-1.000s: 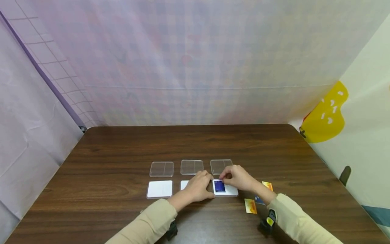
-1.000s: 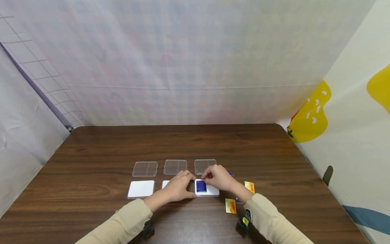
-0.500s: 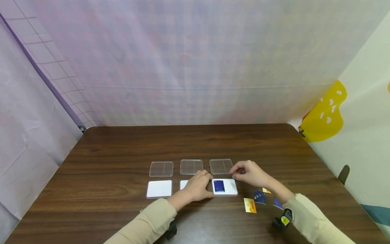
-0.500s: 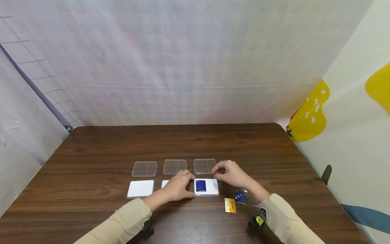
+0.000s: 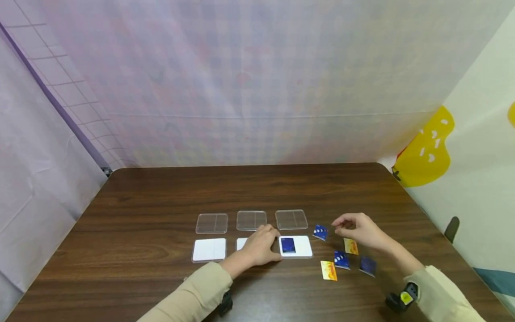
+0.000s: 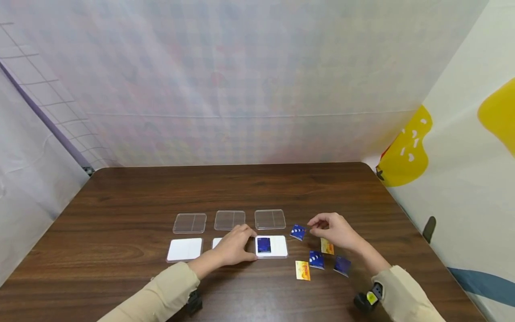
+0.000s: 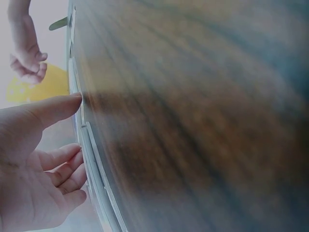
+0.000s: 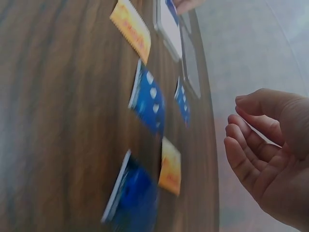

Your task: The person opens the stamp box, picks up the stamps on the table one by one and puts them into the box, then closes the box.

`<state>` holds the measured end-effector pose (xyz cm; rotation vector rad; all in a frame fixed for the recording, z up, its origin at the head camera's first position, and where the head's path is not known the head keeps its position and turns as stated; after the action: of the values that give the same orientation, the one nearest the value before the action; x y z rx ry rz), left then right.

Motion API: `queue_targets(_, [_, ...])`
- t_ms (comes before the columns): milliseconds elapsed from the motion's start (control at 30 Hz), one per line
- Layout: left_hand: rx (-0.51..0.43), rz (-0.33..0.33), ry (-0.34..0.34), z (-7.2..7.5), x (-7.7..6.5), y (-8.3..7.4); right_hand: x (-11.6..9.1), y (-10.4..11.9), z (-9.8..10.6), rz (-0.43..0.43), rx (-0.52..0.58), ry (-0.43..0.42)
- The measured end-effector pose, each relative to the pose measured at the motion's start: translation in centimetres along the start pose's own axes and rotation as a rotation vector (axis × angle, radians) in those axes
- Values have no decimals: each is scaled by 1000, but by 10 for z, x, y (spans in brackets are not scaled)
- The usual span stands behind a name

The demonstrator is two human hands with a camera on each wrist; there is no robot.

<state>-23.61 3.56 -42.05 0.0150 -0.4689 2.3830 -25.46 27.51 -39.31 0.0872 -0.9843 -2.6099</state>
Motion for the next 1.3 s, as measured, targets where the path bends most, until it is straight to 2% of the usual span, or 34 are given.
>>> queue_targets(367, [-6,3,1,0,-1,1,-41,-32,12,-120,-5,13])
queue_targets(700, [-10,6,10,-1,0,1,-70,-46,10,-97,-140,30])
queue_targets(900, [-12,10,13,-2,0,1,-76,-47,9,-133,-151,65])
queue_targets(1167, [-10,11,13,-1,1,2,-73,-47,7,-188,-157,94])
queue_targets(1300, [-6,10,15,-1,1,2,-71,-48,6,-187,-142,125])
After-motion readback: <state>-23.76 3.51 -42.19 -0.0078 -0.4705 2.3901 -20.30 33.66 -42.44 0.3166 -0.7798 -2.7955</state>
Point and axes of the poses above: each hand's wrist, its own x-axis towards the middle knuckle, its own z-axis out of the back of the hand, y = z × x, the point moved 6 cm from there along x, towards the middle knuckle, and after that the axes turned 6 degrees about -z, right-handed, at the moved point
